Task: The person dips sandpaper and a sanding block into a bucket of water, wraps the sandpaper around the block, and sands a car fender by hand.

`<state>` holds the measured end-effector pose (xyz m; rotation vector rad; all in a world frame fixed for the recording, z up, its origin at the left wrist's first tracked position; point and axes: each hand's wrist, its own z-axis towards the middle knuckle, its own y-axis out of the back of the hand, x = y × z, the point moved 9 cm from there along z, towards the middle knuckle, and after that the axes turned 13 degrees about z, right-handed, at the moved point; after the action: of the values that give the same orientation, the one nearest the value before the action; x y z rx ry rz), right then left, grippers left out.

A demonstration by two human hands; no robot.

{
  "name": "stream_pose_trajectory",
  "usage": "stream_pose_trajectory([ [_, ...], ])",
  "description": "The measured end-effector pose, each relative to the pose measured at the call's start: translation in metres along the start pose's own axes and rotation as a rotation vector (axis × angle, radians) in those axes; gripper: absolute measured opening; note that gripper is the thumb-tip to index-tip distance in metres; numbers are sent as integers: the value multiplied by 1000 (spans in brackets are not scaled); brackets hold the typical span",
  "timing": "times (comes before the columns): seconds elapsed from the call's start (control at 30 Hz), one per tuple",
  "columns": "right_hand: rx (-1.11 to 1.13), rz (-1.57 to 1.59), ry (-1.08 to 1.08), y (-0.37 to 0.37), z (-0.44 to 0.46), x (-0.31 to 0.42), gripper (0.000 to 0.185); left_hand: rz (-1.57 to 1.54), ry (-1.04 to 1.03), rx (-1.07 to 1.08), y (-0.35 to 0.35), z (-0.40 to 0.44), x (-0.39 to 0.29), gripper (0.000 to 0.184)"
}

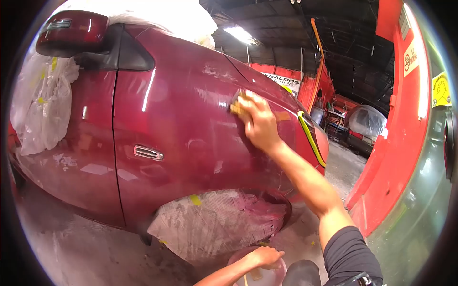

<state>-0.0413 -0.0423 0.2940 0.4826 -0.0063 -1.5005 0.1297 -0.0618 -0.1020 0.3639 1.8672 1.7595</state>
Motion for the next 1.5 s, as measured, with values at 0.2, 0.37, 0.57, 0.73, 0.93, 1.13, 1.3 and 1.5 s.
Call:
stream_pose_trajectory([
  [0.2,234,-38,410,24,-84,26,29,-19,-93,-9,-8,-9,-3,58],
  [0.37,31,-36,-41,11,26,-51,45,27,36,57,-4,0,7,63],
  [0.57,149,-29,109,60,-120,1,39,-18,-48,-39,2,-10,12,62],
  [0.73,-70,-24,-188,48,-6,-71,36,-10,-2,21,-9,3,23,63],
  [0.93,134,40,22,71,-153,-7,46,-17,-28,-9,-15,2,16,63],
  [1.13,-51,-85,-132,53,3,-87,40,-21,43,64,-19,0,24,64],
  [1.3,64,-27,-27,79,-157,-17,42,-34,-36,-58,-6,-2,21,64],
  [1.5,139,-8,48,51,-61,-15,38,-76,-23,21,-12,14,24,65],
])
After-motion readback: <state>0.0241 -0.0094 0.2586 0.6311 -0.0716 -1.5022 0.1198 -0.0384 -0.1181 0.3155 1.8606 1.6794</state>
